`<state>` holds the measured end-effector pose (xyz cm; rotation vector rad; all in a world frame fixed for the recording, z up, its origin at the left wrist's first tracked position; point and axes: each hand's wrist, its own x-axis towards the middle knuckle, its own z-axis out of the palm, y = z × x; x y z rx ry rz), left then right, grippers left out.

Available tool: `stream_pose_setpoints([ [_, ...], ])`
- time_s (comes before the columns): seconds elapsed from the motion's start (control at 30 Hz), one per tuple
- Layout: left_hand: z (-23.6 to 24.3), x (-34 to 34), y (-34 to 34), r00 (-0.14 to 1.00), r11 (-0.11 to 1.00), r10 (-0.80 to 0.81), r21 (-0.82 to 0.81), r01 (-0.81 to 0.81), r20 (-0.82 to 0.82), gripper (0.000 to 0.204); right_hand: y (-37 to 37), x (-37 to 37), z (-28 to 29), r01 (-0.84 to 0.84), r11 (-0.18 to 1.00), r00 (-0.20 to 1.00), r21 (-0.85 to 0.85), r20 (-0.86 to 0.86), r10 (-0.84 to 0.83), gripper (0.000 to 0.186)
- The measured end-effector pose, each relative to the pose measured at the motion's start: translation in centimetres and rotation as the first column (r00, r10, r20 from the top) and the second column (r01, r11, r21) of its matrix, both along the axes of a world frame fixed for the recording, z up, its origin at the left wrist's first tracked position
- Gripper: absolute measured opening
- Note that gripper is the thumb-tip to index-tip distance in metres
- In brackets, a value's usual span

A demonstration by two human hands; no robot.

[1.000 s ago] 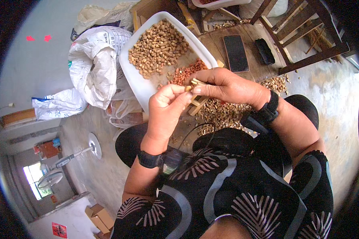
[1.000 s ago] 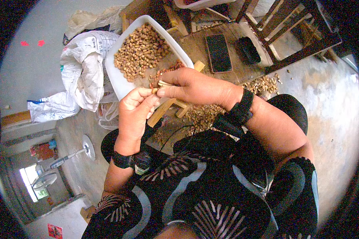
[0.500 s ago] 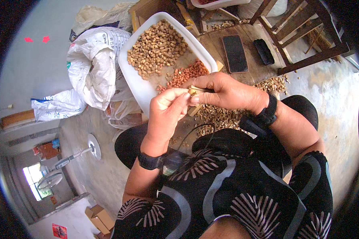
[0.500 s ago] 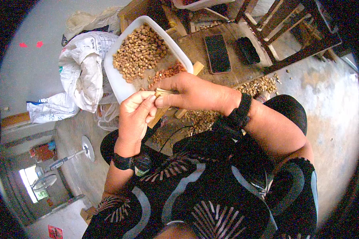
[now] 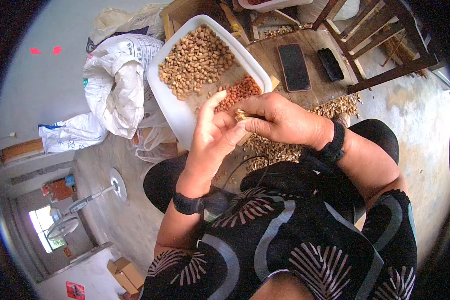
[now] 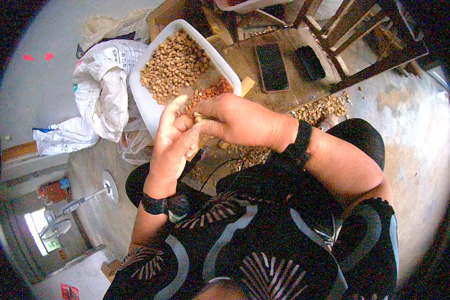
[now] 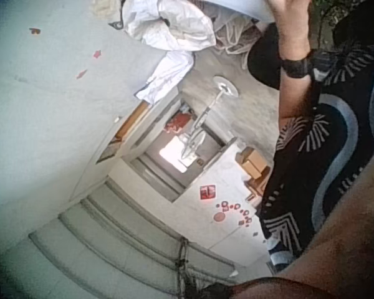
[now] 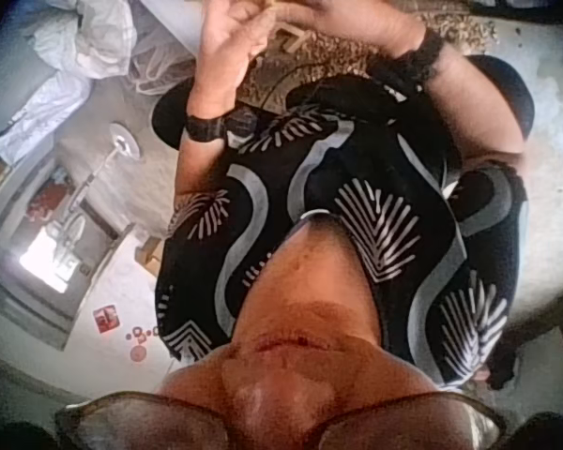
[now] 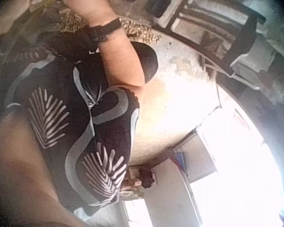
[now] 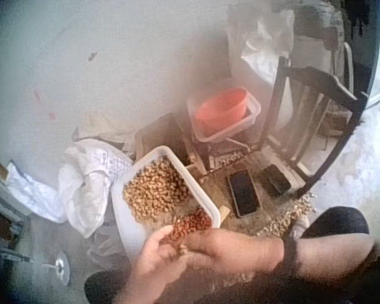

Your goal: Peeling the outer shells off of raw peanuts and placing the seeds into a tray.

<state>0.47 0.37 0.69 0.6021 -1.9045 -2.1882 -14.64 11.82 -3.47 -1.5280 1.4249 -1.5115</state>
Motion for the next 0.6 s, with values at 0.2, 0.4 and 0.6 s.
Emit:
stream_pose_setpoints([
  [0.2, 0.1, -0.3, 0.1, 0.995, 0.986, -0.091, 0.145, 0.084, 0.046, 0.054, -0.1, 0.1, 0.3, -0.006, 1.000, 0.996, -0.014, -0.085, 0.005, 0.027],
  [0.4, 0.0, -0.2, -0.5, 0.998, 0.960, -0.051, 0.279, 0.037, 0.044, 0.043, 0.1, 0.2, 0.9, -0.008, 1.000, 0.995, -0.024, -0.101, 0.006, 0.030],
  [0.6, -0.9, -0.4, -1.3, 0.994, 0.924, -0.014, 0.380, -0.030, 0.112, 0.027, 0.2, 0.1, 1.1, -0.047, 0.997, 0.982, 0.060, -0.182, 0.057, 0.034],
])
